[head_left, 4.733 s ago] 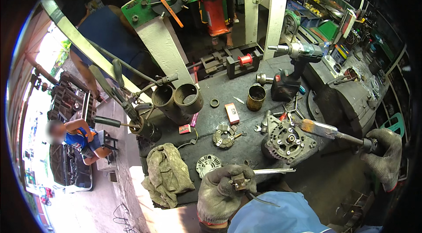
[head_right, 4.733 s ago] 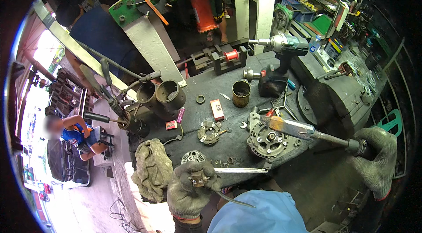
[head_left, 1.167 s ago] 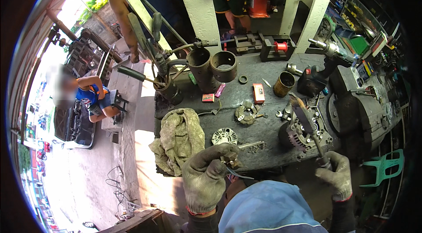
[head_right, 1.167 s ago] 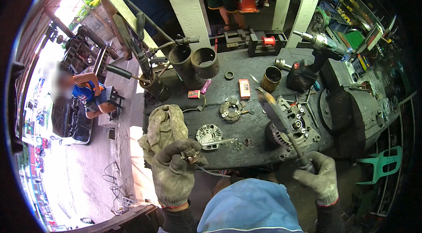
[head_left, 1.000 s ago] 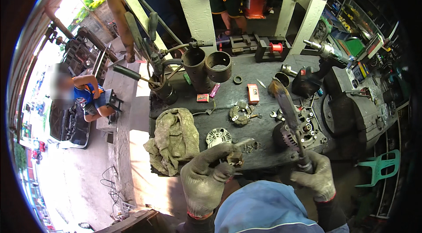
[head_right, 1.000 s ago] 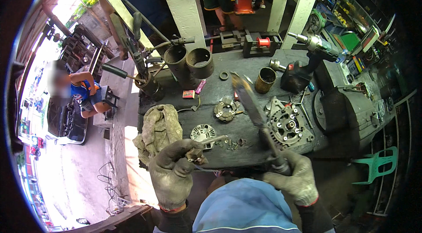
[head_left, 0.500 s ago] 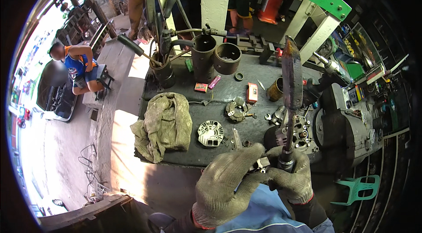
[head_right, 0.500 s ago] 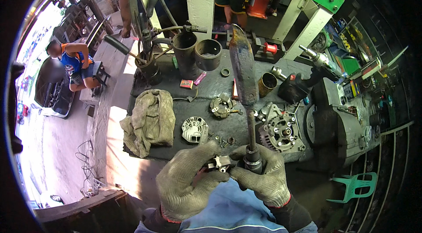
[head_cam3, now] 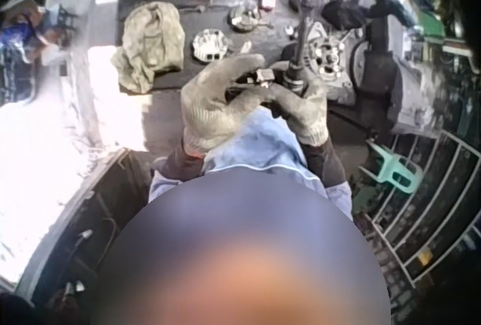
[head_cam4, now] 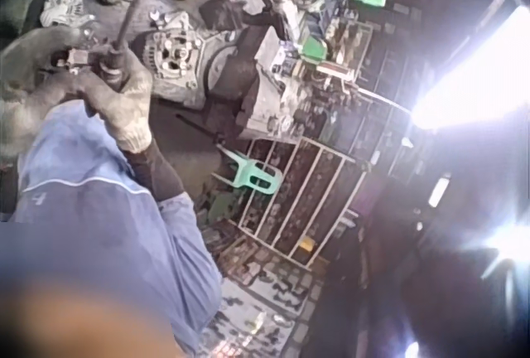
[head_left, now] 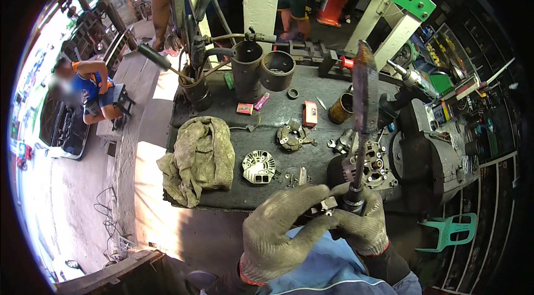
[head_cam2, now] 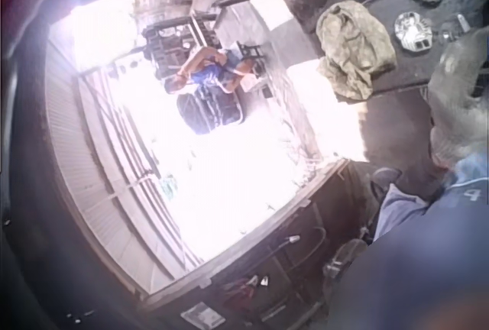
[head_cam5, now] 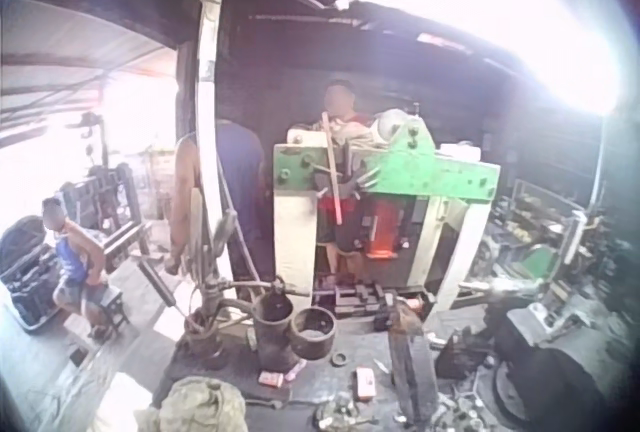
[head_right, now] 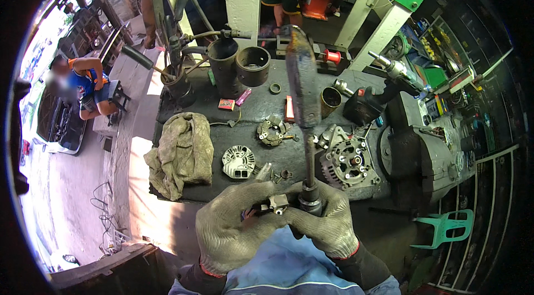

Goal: The person cleans a small metal component with a brush, then uses pliers to manipulate and assemble it with other parts on a workbench. The person repeatedly handles the component, adjusting its position and using tools to modify it.

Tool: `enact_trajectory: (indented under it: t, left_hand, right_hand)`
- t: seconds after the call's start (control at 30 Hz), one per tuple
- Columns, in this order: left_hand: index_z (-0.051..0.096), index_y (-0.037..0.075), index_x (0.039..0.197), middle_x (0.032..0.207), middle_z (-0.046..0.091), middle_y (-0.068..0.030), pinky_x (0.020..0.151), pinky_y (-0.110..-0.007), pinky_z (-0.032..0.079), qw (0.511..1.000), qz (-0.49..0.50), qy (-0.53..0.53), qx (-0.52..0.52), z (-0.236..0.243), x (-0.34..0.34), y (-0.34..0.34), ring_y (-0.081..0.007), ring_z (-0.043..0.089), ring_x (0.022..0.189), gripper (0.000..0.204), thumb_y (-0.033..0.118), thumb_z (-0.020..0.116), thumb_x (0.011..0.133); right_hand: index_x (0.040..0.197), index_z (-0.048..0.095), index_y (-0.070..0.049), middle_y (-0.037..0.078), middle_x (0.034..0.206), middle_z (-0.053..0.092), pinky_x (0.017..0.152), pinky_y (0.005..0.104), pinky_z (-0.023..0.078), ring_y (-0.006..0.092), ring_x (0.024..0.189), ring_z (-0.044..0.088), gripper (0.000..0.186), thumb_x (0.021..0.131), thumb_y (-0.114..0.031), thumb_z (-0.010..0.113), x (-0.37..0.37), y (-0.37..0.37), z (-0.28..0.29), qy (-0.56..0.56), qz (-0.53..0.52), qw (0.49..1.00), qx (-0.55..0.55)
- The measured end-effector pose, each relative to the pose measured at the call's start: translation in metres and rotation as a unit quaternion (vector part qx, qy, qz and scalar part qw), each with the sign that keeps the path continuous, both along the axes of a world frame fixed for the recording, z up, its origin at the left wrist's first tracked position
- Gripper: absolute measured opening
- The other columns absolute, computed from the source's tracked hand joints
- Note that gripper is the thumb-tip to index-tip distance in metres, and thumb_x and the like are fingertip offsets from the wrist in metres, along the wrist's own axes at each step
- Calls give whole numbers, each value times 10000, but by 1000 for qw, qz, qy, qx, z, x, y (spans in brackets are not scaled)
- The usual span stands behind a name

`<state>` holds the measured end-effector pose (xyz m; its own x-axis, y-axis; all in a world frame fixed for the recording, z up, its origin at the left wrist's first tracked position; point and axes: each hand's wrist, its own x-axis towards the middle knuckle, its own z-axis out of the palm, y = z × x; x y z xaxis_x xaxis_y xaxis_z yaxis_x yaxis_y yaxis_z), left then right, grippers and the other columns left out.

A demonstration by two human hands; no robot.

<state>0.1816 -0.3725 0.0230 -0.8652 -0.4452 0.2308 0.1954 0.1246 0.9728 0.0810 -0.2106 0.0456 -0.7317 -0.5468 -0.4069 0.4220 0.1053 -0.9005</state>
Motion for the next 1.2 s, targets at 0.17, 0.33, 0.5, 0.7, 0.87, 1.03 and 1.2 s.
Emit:
enact_trajectory:
  t: [0.17, 0.33, 0.5, 0.7, 0.87, 1.03, 1.2]
  left_hand:
    - [743, -29, 1284, 1251, 767, -174, 960, -333, 611, 989, -49, 4, 138, -13, 1, -5, -205, 747, 1111, 499, -25, 927, 820]
    - [731, -46, 1312, 1266, 763, -166, 983, -332, 605, 978, -60, -49, 192, -14, 6, -7, -196, 736, 1131, 488, -69, 882, 848]
    - [721, -52, 1336, 1266, 769, -157, 981, -326, 602, 974, -39, -91, 204, -14, 4, -4, -173, 729, 1128, 472, -60, 852, 882]
    - [731, -46, 1326, 1242, 779, -146, 959, -313, 600, 988, 6, -108, 112, -12, 1, -1, -163, 729, 1111, 452, -12, 861, 894]
    - [738, -38, 1319, 1191, 794, -147, 901, -307, 604, 983, 32, -116, 142, -8, 1, -5, -138, 736, 1042, 447, 45, 867, 899]
    - [737, -37, 1321, 1160, 797, -133, 865, -295, 600, 986, 50, -116, 109, -8, -3, -5, -121, 730, 1007, 439, 83, 859, 916]
    - [689, -57, 1374, 1186, 774, -104, 871, -286, 591, 986, 44, -88, 134, -10, -3, -6, -131, 711, 1016, 431, 84, 806, 985]
  right_hand:
    - [1210, 717, 31, 48, 869, 760, 529, 235, 470, 63, 633, 632, 329, 935, -86, 854, 2, -4, 0, 8, 2, 1000, -25]
    - [1224, 722, 7, 40, 866, 756, 532, 241, 494, 62, 625, 628, 325, 942, -94, 847, 0, -4, 2, 4, 27, 1000, -12]
    - [1221, 717, 9, 51, 861, 754, 539, 240, 498, 67, 639, 636, 315, 949, -104, 828, 1, -5, 1, -1, 8, 1000, 3]
    - [1166, 716, 24, 56, 857, 732, 537, 245, 489, 74, 646, 630, 285, 933, -97, 826, 1, -3, -8, 39, -14, 999, 26]
    - [1147, 724, 20, 29, 828, 717, 531, 244, 471, 58, 637, 611, 274, 906, -63, 824, 0, 6, -17, 76, -30, 995, 57]
    - [1149, 724, 13, 11, 805, 704, 559, 248, 463, 60, 638, 595, 275, 895, -45, 812, -1, 9, -25, 63, -38, 996, 56]
    - [1176, 720, 17, 24, 863, 728, 638, 259, 514, 73, 708, 628, 313, 886, -48, 818, -5, 19, -25, 84, -41, 991, 96]
